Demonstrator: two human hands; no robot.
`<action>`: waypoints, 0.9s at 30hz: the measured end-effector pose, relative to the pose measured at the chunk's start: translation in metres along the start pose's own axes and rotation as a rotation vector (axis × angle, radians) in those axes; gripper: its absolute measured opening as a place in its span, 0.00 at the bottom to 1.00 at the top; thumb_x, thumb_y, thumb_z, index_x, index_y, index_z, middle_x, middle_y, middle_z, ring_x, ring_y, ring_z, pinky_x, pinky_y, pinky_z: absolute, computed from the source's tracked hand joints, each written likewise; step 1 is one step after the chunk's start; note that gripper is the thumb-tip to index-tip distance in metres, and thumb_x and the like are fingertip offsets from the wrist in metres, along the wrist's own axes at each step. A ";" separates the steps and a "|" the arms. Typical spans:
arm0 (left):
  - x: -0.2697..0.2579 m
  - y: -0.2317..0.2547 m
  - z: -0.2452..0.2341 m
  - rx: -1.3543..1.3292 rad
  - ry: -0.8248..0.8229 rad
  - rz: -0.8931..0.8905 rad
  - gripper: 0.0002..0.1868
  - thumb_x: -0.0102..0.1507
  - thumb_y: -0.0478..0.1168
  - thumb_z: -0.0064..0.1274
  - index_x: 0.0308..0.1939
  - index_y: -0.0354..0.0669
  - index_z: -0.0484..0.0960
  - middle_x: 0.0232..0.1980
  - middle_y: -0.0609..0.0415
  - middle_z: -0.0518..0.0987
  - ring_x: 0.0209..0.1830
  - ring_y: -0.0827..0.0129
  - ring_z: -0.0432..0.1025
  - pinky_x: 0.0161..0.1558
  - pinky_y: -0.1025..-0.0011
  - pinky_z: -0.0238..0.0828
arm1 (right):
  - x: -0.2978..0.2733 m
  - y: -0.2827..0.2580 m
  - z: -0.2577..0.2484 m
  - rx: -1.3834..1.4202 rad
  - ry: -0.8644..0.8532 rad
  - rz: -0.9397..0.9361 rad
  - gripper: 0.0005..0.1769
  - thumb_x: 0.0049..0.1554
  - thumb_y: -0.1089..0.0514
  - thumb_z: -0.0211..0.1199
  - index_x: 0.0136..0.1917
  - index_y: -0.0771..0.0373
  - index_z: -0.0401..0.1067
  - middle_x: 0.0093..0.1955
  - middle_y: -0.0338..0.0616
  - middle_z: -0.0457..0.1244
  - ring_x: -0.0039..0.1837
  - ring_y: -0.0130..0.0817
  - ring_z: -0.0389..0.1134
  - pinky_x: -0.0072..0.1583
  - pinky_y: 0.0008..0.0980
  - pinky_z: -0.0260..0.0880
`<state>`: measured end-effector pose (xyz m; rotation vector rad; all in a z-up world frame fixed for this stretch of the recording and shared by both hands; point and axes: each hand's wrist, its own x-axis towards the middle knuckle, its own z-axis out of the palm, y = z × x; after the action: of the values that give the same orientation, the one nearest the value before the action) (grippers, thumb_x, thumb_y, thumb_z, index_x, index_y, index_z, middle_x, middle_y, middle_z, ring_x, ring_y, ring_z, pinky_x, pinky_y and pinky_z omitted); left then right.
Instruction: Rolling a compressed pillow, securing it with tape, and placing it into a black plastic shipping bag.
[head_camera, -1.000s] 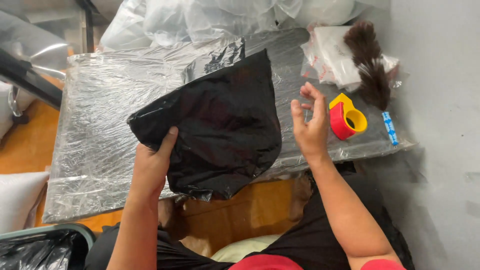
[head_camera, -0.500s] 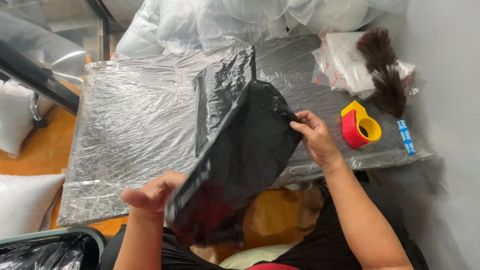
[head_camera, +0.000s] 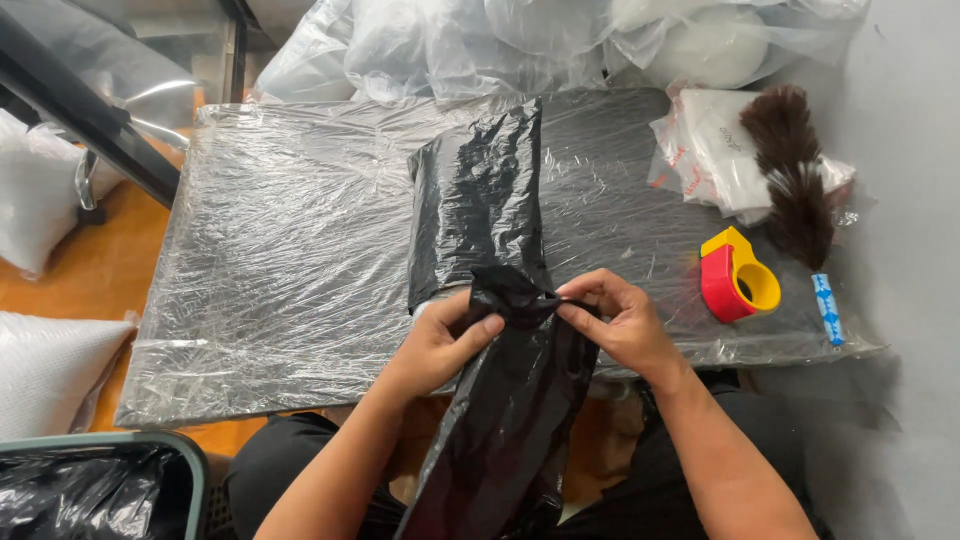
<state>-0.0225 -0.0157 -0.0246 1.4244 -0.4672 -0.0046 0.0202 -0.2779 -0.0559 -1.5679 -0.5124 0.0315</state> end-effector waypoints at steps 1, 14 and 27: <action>0.001 0.002 0.002 -0.001 0.006 -0.001 0.09 0.66 0.37 0.58 0.47 0.34 0.84 0.35 0.52 0.83 0.38 0.71 0.73 0.40 0.71 0.73 | 0.002 -0.007 0.003 0.001 -0.006 0.002 0.14 0.55 0.66 0.71 0.56 0.67 0.76 0.36 0.42 0.70 0.39 0.20 0.66 0.44 0.24 0.70; 0.001 0.003 -0.009 0.141 0.410 -0.068 0.10 0.71 0.42 0.51 0.45 0.40 0.84 0.28 0.56 0.80 0.32 0.77 0.69 0.37 0.72 0.74 | -0.004 -0.011 -0.008 -0.192 0.169 -0.373 0.05 0.56 0.68 0.70 0.46 0.71 0.76 0.42 0.50 0.68 0.44 0.36 0.70 0.50 0.31 0.72; -0.008 0.089 0.000 0.586 -0.306 0.352 0.26 0.55 0.44 0.58 0.56 0.38 0.81 0.54 0.45 0.82 0.53 0.54 0.78 0.59 0.60 0.72 | -0.030 -0.072 0.013 -0.123 -0.470 -0.397 0.12 0.46 0.70 0.69 0.42 0.60 0.73 0.36 0.39 0.70 0.33 0.36 0.69 0.38 0.30 0.70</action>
<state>-0.0539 0.0006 0.0569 1.9041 -1.0294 0.2159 -0.0327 -0.2778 0.0028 -1.5534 -1.2073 0.0672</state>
